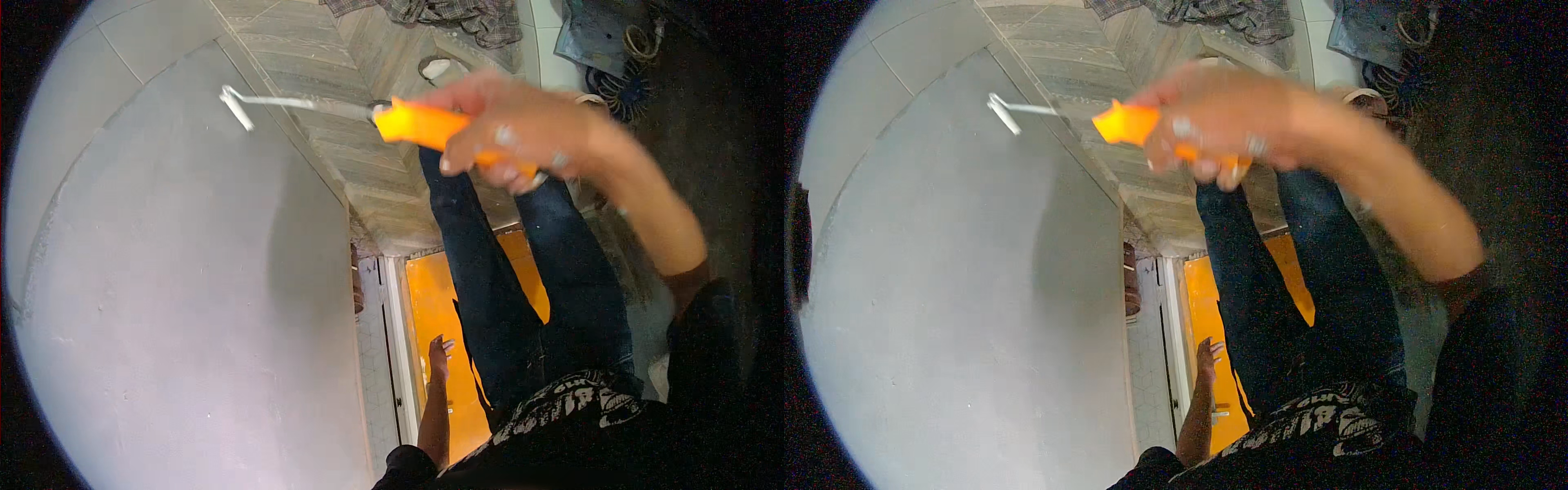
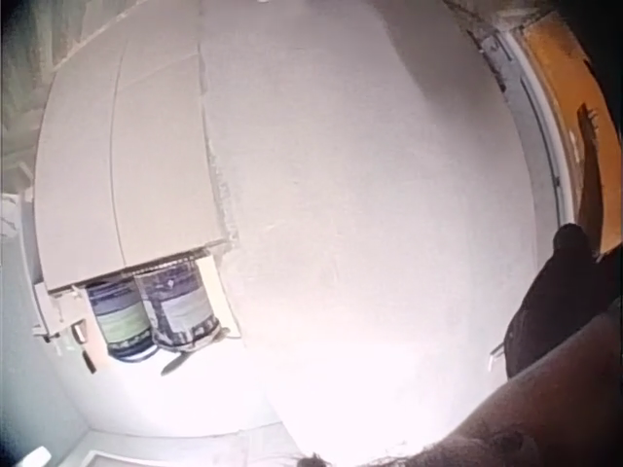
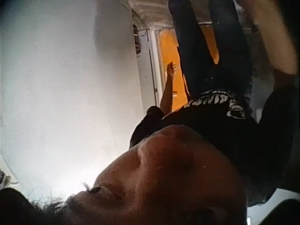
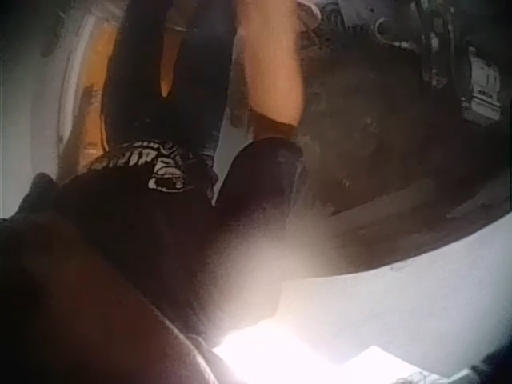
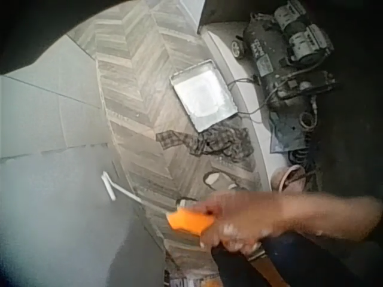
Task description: The person paints a wall using a paint roller.
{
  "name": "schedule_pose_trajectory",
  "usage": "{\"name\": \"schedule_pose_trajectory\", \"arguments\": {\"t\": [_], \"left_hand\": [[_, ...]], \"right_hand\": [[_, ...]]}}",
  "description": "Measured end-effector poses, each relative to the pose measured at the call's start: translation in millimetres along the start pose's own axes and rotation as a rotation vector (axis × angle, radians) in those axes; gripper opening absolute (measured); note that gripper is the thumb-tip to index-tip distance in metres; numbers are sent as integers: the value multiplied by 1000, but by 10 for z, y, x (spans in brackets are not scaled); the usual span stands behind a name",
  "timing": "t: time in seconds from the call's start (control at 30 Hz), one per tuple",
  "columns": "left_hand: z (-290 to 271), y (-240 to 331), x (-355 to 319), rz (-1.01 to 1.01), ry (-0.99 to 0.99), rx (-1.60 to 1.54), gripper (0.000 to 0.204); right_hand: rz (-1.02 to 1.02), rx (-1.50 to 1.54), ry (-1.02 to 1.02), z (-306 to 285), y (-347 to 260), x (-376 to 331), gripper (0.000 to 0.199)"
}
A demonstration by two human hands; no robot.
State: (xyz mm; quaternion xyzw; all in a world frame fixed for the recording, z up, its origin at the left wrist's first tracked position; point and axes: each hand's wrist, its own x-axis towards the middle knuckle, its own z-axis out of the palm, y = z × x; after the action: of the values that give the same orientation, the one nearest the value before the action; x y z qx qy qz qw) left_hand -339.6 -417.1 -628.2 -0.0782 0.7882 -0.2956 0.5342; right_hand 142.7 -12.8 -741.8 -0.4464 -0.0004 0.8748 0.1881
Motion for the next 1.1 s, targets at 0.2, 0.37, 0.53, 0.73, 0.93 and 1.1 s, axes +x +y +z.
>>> {"name": "schedule_pose_trajectory", "arguments": {"t": [0.2,0.37,0.53,0.73,0.93,1.1], "left_hand": [[160,88,138,34,-52,-7,49],[125,90,96,3,1,-38,48],[-54,-83,67,63,-29,-8,57],[34,169,8,51,-2,46,49],[-30,127,50,129,53,-72,50],[-82,-83,260,108,-18,-12,53]], "right_hand": [[-367,-572,-26,-30,-927,23,16],[-232,-518,-27,-28,-1080,127,20],[-85,-417,-75,101,-1073,349,24],[-54,-336,301,146,-1007,924,30],[-200,-311,-53,70,-790,1002,42],[-9,-336,11,-222,-434,-354,61]]}}
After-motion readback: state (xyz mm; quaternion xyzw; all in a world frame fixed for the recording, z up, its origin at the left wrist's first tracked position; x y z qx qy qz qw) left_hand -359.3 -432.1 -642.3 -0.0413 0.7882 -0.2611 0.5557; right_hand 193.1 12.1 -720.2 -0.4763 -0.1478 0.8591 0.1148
